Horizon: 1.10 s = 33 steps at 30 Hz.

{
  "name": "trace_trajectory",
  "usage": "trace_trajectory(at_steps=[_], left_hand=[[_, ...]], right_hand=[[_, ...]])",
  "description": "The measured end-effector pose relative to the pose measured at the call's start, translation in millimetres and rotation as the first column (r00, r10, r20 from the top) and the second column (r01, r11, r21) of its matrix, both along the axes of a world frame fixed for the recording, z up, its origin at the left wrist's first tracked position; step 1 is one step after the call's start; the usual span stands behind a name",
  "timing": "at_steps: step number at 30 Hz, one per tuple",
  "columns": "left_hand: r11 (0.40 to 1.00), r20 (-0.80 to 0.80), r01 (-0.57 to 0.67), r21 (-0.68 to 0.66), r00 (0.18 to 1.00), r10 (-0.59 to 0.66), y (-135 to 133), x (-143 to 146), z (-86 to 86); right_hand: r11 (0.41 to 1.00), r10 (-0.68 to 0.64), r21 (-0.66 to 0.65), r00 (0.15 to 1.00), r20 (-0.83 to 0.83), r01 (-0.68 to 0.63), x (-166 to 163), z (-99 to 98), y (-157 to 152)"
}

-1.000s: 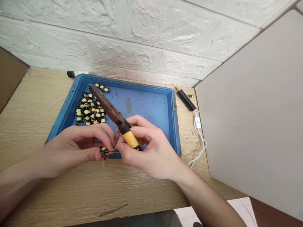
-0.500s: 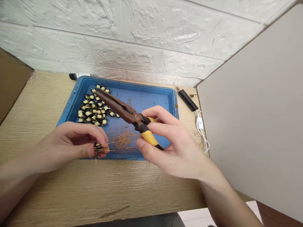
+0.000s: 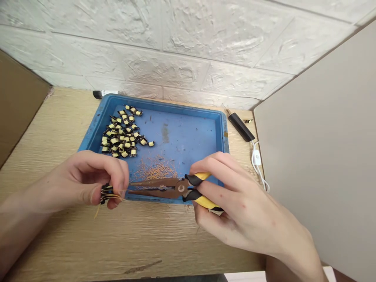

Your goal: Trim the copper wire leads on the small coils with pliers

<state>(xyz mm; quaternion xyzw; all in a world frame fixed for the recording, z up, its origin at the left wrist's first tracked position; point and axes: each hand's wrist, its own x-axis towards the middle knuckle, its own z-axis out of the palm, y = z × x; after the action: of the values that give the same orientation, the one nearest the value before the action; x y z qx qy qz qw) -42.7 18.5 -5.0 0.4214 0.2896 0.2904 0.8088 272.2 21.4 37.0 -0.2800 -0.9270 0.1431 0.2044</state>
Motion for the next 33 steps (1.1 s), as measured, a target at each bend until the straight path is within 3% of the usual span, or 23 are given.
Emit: trace_trajectory(at_steps=[33], left_hand=[[0.994,0.042,0.042,-0.104,0.998,-0.038,-2.5,2.1,0.2]], right_hand=[[1.000,0.012,0.027,0.998,0.062,-0.013,1.3,3.3,-4.3]])
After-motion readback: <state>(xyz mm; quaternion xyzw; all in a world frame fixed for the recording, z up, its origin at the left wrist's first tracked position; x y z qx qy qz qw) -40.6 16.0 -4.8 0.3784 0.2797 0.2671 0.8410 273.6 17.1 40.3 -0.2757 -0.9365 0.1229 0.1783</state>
